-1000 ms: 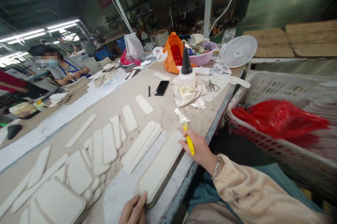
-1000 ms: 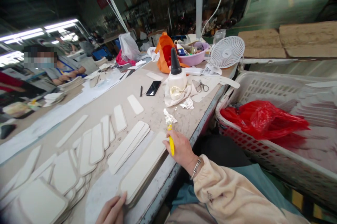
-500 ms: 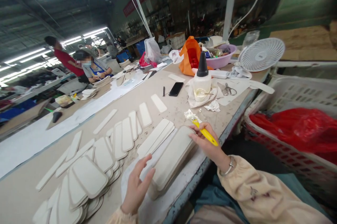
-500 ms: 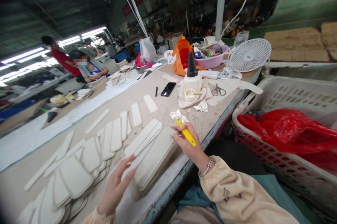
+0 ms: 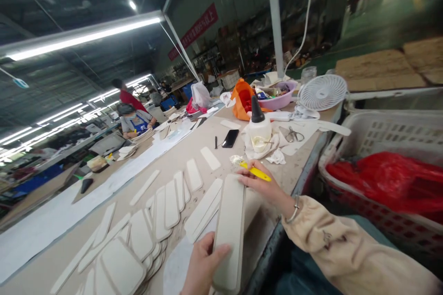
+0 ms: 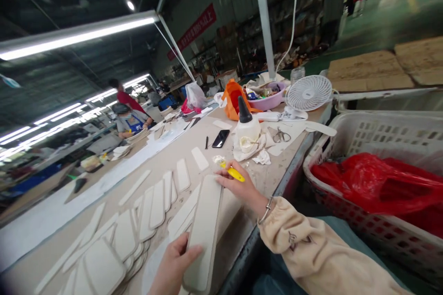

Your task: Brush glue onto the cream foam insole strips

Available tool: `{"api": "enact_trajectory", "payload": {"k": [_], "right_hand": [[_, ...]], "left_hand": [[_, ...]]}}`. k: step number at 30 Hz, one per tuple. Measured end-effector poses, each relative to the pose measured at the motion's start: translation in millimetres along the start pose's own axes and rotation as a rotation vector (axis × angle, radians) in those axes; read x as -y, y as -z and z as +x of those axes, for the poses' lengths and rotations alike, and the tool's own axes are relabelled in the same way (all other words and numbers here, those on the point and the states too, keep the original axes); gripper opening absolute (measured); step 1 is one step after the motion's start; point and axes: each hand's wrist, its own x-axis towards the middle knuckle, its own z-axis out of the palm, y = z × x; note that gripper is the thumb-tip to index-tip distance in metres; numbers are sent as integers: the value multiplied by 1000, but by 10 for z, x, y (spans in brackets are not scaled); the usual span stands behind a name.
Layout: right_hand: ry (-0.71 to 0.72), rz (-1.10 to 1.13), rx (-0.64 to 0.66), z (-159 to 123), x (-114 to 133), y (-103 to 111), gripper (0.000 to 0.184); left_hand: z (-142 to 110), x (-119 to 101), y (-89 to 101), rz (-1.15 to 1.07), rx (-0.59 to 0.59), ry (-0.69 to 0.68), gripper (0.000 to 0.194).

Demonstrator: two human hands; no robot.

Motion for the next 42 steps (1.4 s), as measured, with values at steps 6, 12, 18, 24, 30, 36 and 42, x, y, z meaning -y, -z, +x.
{"api": "enact_trajectory", "payload": {"k": [6,12,18,24,30,36,42], "right_hand": [[14,34,5,91,-11,130,38],[28,49,-14,125,-72,330,37],[69,22,-44,124,-88,434,36],[73,23,-34,78,-59,474,34],[47,19,-35,56,-66,468,35],[70,22,-43,26,-63,469,36],[65,5,-37,-3,17,480,35]], "left_hand": [[-121,-5,-478,-511,25,170,34],[-207,157,-787,-785,401,441,55],[-232,185,-924,-631,287,406,35],[-277,156,-1022,-573,222,386,33],[-312,127,-1069,-552,163,397,40],[-339,132,-1060,-563,157,376,45],[-317,192,-1078,-540,98,359,45]]}}
